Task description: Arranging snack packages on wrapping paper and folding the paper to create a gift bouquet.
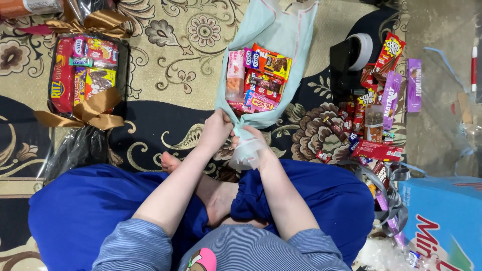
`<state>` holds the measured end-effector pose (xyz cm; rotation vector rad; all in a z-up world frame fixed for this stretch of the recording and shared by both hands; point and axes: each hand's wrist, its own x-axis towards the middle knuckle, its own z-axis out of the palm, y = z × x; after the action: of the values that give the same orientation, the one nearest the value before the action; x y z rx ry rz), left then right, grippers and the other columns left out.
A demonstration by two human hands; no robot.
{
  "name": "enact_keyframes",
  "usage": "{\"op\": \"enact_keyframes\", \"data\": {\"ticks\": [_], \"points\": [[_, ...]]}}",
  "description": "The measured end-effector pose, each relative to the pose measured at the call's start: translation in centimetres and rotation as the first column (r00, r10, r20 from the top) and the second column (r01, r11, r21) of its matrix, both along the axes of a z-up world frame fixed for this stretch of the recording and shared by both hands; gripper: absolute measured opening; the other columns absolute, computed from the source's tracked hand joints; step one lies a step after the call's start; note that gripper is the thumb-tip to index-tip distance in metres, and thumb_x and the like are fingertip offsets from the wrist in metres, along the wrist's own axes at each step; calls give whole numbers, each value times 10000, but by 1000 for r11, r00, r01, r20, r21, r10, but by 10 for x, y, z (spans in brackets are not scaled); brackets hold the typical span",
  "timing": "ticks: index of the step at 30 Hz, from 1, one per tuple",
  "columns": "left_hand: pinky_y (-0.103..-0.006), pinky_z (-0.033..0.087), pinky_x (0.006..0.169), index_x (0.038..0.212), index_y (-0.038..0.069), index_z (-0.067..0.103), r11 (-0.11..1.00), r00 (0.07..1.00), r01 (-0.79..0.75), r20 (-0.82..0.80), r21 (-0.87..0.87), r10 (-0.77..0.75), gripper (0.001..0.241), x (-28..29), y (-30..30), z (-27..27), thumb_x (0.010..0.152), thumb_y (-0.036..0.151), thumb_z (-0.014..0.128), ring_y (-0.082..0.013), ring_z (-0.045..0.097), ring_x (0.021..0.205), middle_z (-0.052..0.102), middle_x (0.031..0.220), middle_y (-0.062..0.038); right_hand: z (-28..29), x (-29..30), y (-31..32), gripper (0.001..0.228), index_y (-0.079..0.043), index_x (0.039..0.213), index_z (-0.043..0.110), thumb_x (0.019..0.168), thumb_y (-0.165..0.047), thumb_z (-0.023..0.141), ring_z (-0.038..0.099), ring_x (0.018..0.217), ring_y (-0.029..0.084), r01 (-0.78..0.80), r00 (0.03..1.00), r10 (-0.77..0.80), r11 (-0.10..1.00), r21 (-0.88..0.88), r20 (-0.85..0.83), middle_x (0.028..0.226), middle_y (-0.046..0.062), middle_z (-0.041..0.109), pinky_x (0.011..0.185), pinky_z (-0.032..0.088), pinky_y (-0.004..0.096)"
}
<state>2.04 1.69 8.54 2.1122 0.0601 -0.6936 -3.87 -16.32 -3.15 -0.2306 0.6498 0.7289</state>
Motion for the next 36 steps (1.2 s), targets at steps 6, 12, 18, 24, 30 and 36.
{"op": "enact_keyframes", "data": {"ticks": [6,12,18,24,30,36], "points": [[-510,539,929,961,72,687,914,927,191,241,358,-288,116,-10,0,18,937,50,575,-372,755,951,761,878,-132,89,-2,24,658,-10,1321,639,805,-359,850,705,1104,321,-134,990,90,813,-566,-106,1194,179,724,936,559,467],[-517,564,832,906,83,713,969,844,-96,534,228,-42,84,4,19,10,857,100,646,-414,691,916,639,898,-151,97,-15,-8,802,123,1211,663,892,-610,721,765,813,286,-250,852,522,354,-901,-31,1018,264,733,681,637,410],[-552,467,1042,1299,23,638,938,878,-157,391,-309,276,328,62,20,20,1041,99,450,-475,582,1212,617,1173,-265,138,0,-103,352,-38,928,733,1011,-354,601,712,642,183,171,980,94,68,-983,177,756,151,713,533,630,284],[-355,551,879,1046,298,815,923,936,-301,111,-240,334,244,94,0,-25,867,440,729,-209,733,1000,782,944,4,114,18,-81,603,71,1372,570,954,-330,738,716,960,271,257,966,-31,82,-963,255,1152,239,673,808,663,409],[-450,557,882,1199,147,776,964,943,-221,219,-148,250,387,85,-4,13,877,356,725,-375,718,1066,781,986,-168,103,29,-73,394,-35,1228,702,883,-211,774,731,840,204,272,962,-12,-63,-960,273,951,137,735,675,671,346],[-425,579,862,1090,270,811,971,949,-228,204,-72,239,309,92,-9,20,814,373,718,-284,746,938,773,842,-36,108,42,-87,343,-11,1064,737,807,-223,817,697,747,167,254,967,2,-101,-962,255,829,86,683,620,658,306]]}}
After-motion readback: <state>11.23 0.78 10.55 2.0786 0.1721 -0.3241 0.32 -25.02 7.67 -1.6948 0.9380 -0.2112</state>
